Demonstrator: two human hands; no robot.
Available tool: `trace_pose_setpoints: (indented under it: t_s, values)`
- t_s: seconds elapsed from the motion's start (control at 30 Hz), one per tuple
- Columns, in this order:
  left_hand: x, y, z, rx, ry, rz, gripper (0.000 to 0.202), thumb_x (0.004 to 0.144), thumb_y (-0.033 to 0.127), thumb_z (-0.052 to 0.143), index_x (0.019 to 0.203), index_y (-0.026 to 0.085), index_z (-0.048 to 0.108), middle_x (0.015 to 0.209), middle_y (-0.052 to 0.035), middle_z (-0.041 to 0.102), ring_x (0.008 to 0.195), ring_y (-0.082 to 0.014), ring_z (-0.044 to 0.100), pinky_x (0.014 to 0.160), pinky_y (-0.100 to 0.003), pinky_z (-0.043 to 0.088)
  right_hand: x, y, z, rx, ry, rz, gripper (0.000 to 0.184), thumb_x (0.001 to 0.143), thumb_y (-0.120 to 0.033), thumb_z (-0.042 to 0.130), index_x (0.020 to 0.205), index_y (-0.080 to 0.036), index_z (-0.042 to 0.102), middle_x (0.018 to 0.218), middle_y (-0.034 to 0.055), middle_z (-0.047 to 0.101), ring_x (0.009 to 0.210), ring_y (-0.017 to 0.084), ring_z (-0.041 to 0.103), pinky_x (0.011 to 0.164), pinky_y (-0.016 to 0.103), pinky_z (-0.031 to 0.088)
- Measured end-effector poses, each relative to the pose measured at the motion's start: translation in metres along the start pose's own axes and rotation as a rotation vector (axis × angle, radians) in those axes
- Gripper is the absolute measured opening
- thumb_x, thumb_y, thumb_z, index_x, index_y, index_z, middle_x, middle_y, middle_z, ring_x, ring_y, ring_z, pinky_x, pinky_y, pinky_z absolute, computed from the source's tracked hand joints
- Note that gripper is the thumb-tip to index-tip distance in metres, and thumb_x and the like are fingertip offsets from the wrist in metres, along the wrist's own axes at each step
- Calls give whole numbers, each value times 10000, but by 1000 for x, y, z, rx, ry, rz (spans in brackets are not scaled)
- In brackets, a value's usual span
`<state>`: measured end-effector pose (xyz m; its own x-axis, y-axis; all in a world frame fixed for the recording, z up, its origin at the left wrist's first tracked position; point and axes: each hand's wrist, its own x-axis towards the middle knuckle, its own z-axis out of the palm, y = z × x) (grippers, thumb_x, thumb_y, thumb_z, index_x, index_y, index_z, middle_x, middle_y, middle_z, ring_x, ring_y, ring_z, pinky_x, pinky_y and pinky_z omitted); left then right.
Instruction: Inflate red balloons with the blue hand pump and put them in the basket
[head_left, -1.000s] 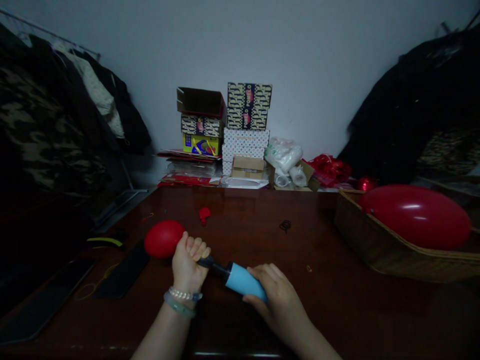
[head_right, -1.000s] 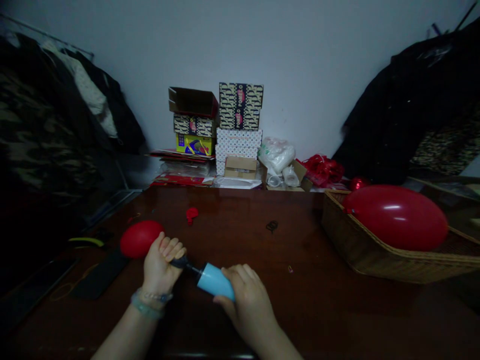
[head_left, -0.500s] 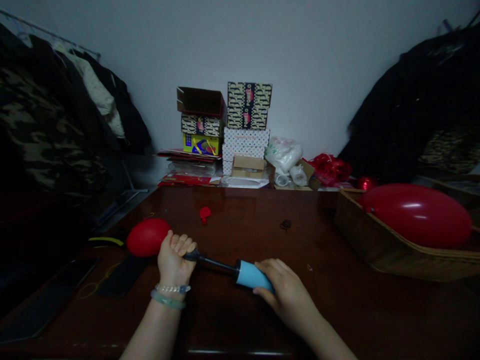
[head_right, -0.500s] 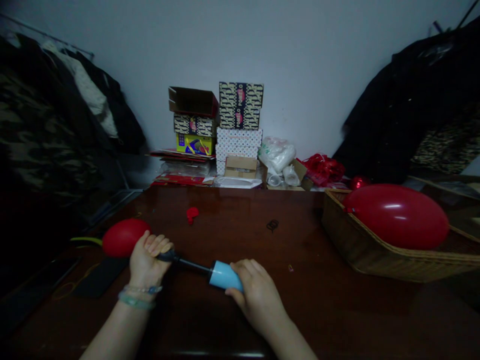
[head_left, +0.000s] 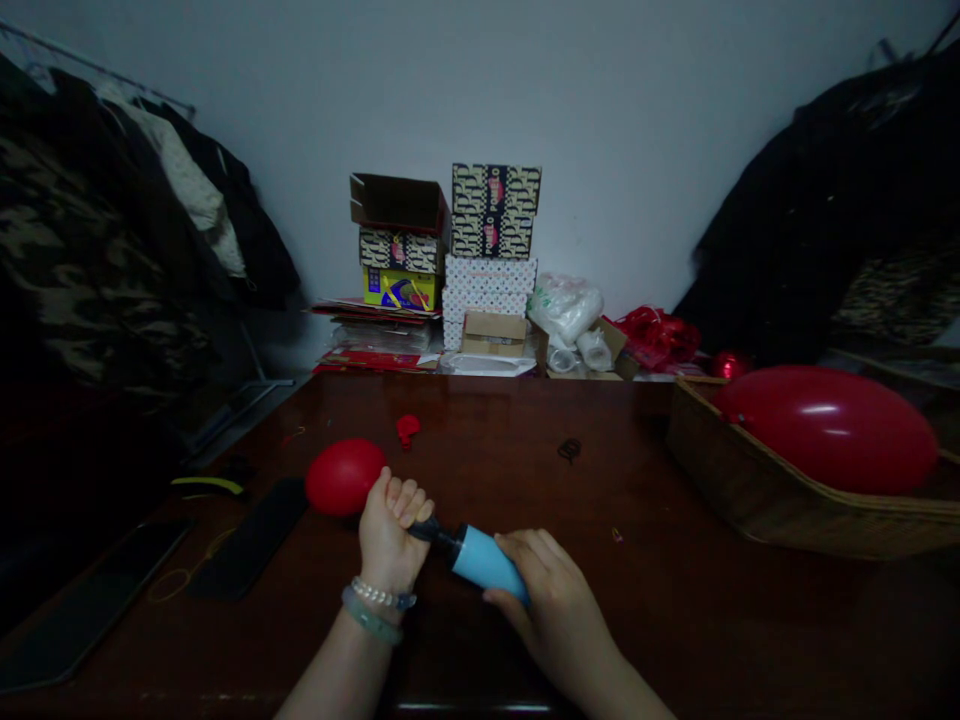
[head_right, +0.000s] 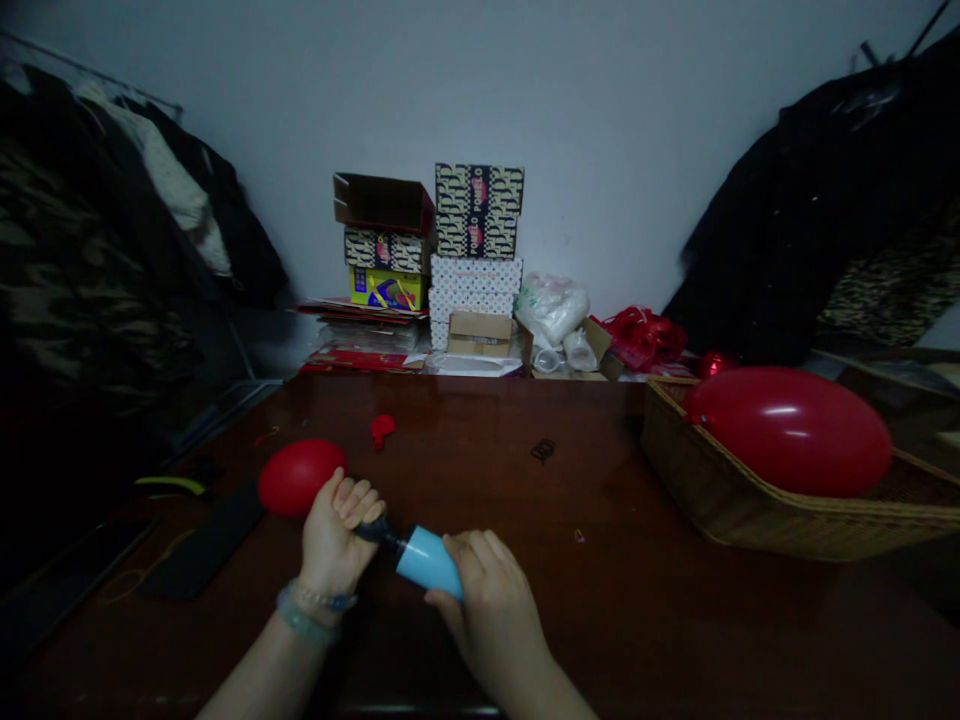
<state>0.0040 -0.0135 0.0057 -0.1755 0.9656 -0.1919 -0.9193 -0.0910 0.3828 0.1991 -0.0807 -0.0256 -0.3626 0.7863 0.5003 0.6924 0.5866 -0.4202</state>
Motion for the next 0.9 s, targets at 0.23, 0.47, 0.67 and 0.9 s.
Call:
trace_pose_setpoints:
  t_s: [0.23, 0.47, 0.67, 0.9]
  values:
    - [2, 13, 1, 8, 5, 40, 450, 831, 197, 584, 556, 202, 228, 434, 93, 235, 322, -41, 239, 364, -203, 228, 3, 4, -3, 30, -43, -28, 436, 834, -273, 689, 1219, -142, 534, 1070, 133, 637, 951, 270, 595, 848, 440, 511]
    - [17, 45, -10, -37, 24, 126, 403, 842, 135, 508, 545, 197, 243, 421, 85, 252, 316, -43, 248, 368, -204, 242, 11, 17, -20, 23, -164, 14, 453, 820, -272, 708, 1227, -152, 549, 1106, 119, 643, 988, 266, 605, 906, 458, 496]
    - [20, 48, -14, -40, 34, 129, 398, 825, 124, 513, 546, 198, 239, 418, 87, 255, 316, -44, 254, 371, -201, 251, 7, 19, -22, 32, -148, 66, 424, 815, -243, 709, 1206, -177, 556, 1233, 130, 595, 1116, 282, 563, 976, 469, 455]
    - [16, 38, -11, -62, 18, 113, 399, 827, 120, 509, 549, 197, 232, 424, 91, 251, 316, -41, 248, 369, -201, 242, 7, 16, -16, 33, -115, 76, 391, 804, -196, 711, 1164, -179, 559, 1132, 107, 634, 1023, 267, 577, 923, 448, 477]
